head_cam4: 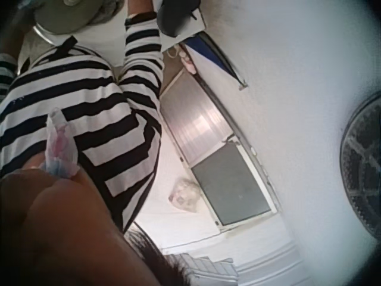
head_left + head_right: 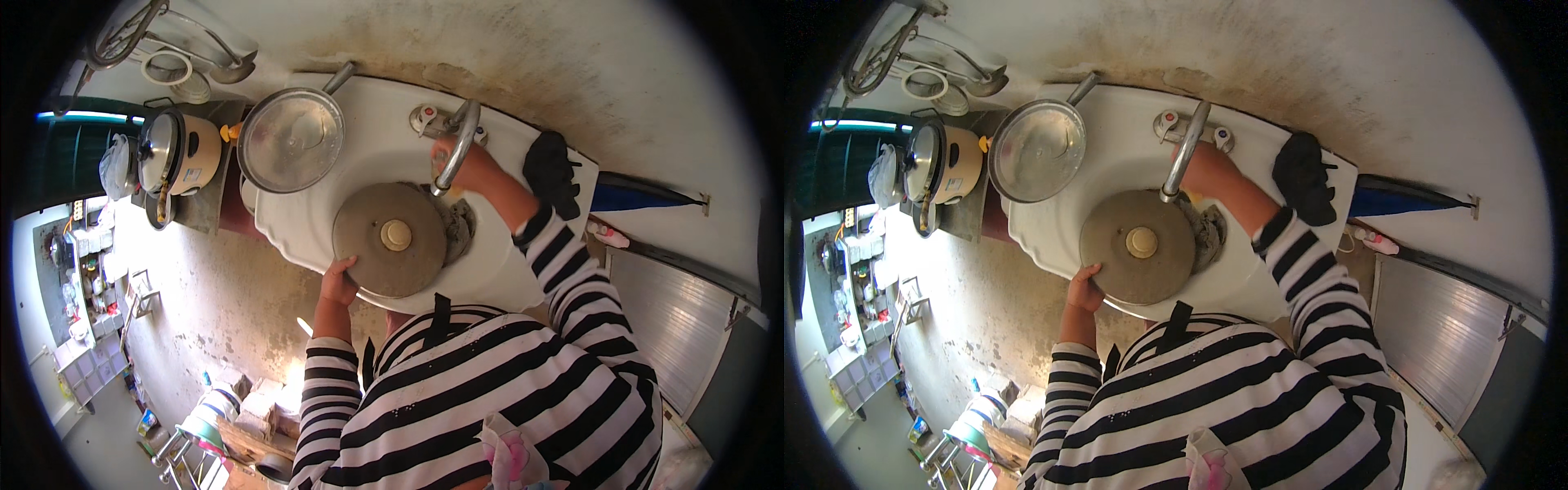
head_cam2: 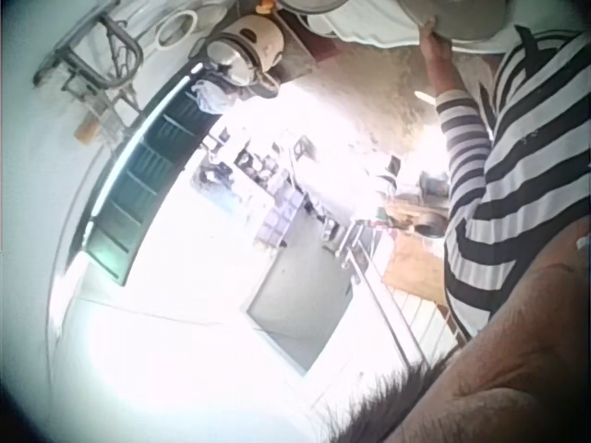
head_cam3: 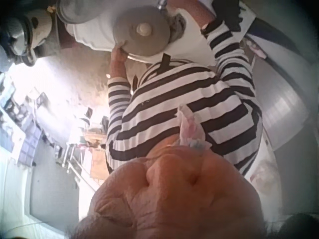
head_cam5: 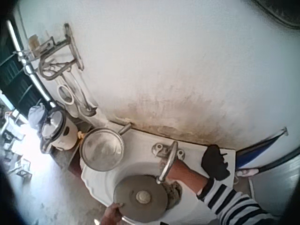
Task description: The person scrubs a metal cleaver with a sponge under running water, then scrubs a round metal pot lid with the same sponge. The person rinses both items and places them aside.
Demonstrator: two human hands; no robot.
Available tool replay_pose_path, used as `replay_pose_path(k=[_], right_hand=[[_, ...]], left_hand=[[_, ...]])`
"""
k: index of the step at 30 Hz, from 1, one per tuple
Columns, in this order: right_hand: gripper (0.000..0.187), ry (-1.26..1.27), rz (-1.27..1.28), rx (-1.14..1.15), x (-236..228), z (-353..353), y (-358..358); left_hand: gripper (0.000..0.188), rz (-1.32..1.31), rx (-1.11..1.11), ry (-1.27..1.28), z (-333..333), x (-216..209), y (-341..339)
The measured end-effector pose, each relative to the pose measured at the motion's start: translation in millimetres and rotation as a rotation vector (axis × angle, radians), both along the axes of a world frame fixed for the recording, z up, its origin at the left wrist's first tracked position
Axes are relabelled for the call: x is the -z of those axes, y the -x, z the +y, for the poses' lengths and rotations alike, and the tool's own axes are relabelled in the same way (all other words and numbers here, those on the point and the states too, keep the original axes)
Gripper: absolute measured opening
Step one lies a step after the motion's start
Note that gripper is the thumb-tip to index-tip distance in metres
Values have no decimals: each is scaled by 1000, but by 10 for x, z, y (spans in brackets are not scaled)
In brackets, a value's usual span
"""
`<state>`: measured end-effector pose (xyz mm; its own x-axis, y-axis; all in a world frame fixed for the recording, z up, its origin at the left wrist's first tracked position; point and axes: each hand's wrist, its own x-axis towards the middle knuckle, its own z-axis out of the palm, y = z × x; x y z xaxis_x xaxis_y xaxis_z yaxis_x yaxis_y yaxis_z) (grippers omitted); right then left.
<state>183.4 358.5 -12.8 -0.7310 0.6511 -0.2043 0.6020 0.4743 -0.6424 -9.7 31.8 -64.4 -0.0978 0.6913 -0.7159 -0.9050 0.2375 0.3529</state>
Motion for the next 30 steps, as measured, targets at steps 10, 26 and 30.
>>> replay_pose_path(k=[10, 26, 30], right_hand=[[18, -141, 91, 40, 3, 126, 694], [27, -159, -151, -69, 753, -909, 700], [28, 6, -49, 75, 695, -941, 580]], left_hand=[[54, 30, -21, -1, 205, 79, -186], [53, 52, -61, 55, 325, 176, -373], [52, 53, -45, 12, 311, 164, -361]])
